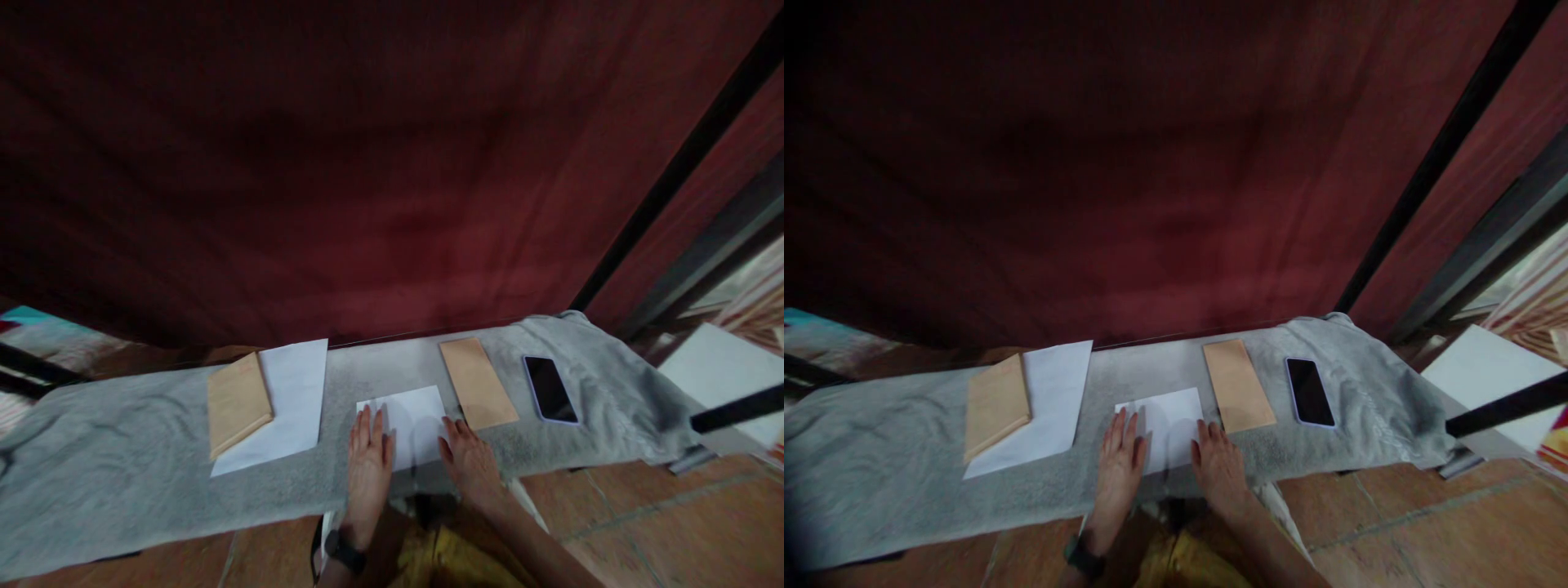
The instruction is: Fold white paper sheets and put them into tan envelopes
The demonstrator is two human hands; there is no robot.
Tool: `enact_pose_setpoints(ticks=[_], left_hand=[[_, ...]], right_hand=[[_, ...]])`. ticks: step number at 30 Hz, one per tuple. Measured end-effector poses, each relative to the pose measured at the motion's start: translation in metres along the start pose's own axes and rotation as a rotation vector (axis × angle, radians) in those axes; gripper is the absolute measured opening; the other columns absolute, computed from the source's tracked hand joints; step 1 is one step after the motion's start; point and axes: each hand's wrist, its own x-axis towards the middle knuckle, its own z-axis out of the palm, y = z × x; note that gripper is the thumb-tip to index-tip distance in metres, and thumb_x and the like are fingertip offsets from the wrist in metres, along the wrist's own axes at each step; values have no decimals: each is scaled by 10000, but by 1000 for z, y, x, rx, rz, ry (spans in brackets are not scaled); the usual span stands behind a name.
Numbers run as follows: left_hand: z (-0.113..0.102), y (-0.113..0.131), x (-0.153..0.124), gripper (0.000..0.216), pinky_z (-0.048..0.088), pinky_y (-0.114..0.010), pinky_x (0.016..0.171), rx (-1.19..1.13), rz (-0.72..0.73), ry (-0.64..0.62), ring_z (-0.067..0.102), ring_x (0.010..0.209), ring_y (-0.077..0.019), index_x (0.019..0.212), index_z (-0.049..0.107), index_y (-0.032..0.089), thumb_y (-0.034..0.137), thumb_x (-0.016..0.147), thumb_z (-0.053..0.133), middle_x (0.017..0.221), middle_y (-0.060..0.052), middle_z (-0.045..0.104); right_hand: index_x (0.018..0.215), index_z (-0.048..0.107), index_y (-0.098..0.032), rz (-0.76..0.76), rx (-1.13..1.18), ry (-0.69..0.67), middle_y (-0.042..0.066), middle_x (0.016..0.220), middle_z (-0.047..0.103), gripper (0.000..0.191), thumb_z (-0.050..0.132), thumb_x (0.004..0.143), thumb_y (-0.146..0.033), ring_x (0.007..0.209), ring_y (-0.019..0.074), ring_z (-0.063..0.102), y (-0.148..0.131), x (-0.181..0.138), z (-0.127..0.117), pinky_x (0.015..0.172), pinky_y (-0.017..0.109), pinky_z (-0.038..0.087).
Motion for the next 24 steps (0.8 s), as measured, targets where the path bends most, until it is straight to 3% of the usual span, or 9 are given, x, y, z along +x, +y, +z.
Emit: enact_pose_setpoints(ticks=[3,7,11,15,20,24], left_hand=[[16,10,2,561,275,-539,1208,31,99,-67,245,1522,-313,1524,399,188,355,989,434,1625,-139,336],[33,9,6,539,276,-543,1211,125,151,-129,252,1521,-307,1502,437,132,216,973,372,1607,-152,366],[34,-2,9,543,277,-523,1217,159,142,-149,300,1505,-289,1497,456,162,215,963,372,1590,-126,402],[24,-14,9,554,250,-506,1227,103,60,-99,303,1505,-278,1524,413,167,347,1003,359,1605,-132,372],[18,-23,6,638,205,-526,1233,-24,-59,13,343,1482,-326,1495,455,149,526,982,415,1573,-189,407],[18,-14,10,679,147,-564,1239,-27,-117,69,336,1480,-359,1478,474,123,565,965,434,1564,-214,410]], right_hand=[[1378,593,-172,-219,108,13,140,1339,654,422,428,1000,-261,1184,252,637,-20,20,2,1015,403,511],[1442,535,-179,-334,82,69,133,1508,517,453,477,1005,-286,1400,272,466,-36,38,27,1124,486,424],[1426,556,-203,-334,37,104,131,1529,488,440,516,998,-301,1429,272,435,-33,40,46,1156,519,376],[1449,532,-222,-303,33,150,119,1570,432,457,516,1003,-315,1447,265,412,-24,38,49,1158,487,376],[1501,461,-159,-210,18,217,162,1570,415,512,462,1023,-341,1445,294,410,-11,43,54,1160,499,366],[1499,445,-79,-156,-18,244,226,1559,402,562,391,1041,-400,1430,335,425,-4,50,62,1148,528,372]])
